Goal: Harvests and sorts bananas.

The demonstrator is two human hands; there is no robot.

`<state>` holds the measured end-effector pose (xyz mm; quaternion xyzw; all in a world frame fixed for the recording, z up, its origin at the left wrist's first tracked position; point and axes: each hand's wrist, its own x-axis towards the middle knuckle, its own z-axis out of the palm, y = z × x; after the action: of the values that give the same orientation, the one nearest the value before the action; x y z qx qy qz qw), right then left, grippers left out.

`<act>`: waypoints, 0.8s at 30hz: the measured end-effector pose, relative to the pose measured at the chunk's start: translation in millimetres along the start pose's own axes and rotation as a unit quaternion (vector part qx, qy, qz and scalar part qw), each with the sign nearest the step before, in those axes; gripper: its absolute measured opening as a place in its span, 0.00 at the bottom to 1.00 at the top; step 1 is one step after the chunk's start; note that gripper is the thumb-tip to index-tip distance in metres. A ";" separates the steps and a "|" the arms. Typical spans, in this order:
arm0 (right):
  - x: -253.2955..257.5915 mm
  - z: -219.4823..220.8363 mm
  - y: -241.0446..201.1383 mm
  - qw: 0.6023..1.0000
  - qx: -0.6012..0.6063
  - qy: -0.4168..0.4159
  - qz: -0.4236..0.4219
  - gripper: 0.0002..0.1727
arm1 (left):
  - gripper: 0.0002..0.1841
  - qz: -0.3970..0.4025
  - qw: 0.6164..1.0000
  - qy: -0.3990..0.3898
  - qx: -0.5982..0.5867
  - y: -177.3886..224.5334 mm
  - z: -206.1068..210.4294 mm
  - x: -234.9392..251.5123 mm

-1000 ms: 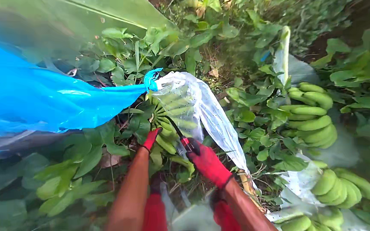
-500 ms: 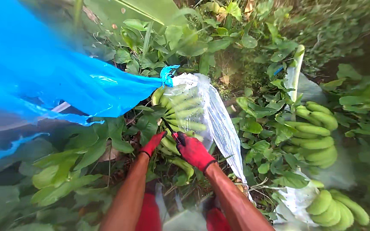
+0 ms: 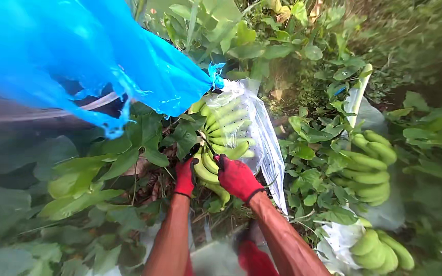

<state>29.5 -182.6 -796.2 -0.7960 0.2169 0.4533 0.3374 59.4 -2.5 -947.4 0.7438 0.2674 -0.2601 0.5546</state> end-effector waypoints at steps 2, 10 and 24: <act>-2.1 -2.7 -5.7 1.000 0.012 -0.008 0.006 0.22 | 0.17 -0.019 0.995 -0.020 -0.096 -10.0 -0.3 -4.4; -14.5 12.4 -1.5 0.999 0.050 -0.021 0.001 0.18 | 0.37 -0.077 0.994 -0.081 -0.010 -21.9 7.0 -38.4; -61.2 -1.7 37.6 0.978 0.206 0.016 -0.006 0.22 | 0.51 -0.052 0.999 -0.002 0.005 -32.3 33.1 -84.4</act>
<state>-24.3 -206.9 -755.3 -0.7181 0.3067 0.3839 0.4929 -26.7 -35.8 -920.1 0.7309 0.3036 -0.2912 0.5374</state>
